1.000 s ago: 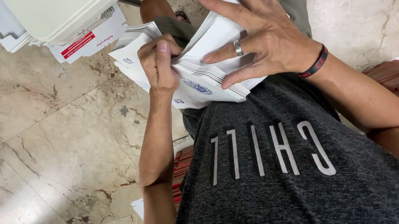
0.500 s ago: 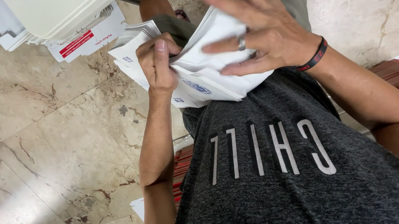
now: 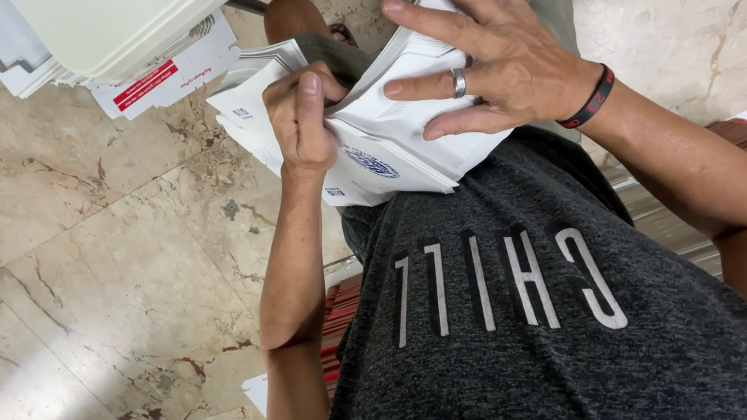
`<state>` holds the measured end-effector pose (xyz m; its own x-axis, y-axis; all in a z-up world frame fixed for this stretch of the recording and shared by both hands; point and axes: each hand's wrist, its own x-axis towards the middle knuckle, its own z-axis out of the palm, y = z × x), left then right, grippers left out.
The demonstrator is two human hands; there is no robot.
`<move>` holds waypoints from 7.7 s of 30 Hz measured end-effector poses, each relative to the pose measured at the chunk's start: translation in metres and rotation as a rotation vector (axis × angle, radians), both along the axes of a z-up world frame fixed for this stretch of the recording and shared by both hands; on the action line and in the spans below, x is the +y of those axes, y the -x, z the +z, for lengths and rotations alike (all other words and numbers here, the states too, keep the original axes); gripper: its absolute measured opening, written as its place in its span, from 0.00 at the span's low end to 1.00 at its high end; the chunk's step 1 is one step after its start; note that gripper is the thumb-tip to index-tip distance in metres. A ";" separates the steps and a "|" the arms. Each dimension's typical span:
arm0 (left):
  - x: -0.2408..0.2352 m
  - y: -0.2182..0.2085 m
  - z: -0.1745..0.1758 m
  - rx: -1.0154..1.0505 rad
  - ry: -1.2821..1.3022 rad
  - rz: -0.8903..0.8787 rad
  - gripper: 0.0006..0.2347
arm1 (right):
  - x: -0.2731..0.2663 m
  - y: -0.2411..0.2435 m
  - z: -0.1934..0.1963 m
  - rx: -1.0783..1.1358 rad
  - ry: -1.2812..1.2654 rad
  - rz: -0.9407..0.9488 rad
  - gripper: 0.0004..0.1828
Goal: Folding flat cardboard templates into burger boxes and stacking them on a table.
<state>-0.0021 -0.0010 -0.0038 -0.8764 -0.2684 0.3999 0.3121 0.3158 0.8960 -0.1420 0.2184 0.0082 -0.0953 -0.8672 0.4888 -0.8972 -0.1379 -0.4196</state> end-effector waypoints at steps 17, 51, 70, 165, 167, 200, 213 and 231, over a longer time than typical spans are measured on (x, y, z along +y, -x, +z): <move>0.002 0.007 0.006 -0.029 0.129 0.011 0.23 | -0.002 -0.024 0.018 -0.153 0.030 -0.118 0.24; 0.002 -0.006 0.007 -0.001 0.004 -0.022 0.23 | -0.005 -0.008 0.011 -0.080 -0.014 0.050 0.26; -0.001 0.001 0.004 0.005 0.053 -0.033 0.23 | -0.003 -0.017 0.014 -0.035 -0.005 0.018 0.30; -0.102 0.202 0.156 -0.177 0.614 0.545 0.22 | -0.012 0.253 0.026 -0.476 -0.498 -1.102 0.49; -0.146 0.264 0.143 -0.359 0.521 0.566 0.31 | -0.009 0.212 0.037 -0.605 -0.185 -1.089 0.46; -0.240 0.072 0.202 0.263 0.656 0.781 0.22 | -0.112 0.116 0.166 -0.264 0.303 -0.514 0.10; -0.275 0.082 0.242 -0.524 0.055 0.694 0.40 | -0.382 0.157 0.237 -0.484 -0.354 -0.654 0.27; -0.266 0.084 0.239 -0.568 0.266 0.674 0.41 | -0.405 0.156 0.245 -0.340 -0.475 -0.797 0.28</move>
<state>-0.0862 -0.2673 0.2351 -0.6512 -0.7548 0.0790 -0.4775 0.4884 0.7304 -0.2977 -0.1863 0.2535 -0.8078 -0.5869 -0.0551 -0.4753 0.7039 -0.5278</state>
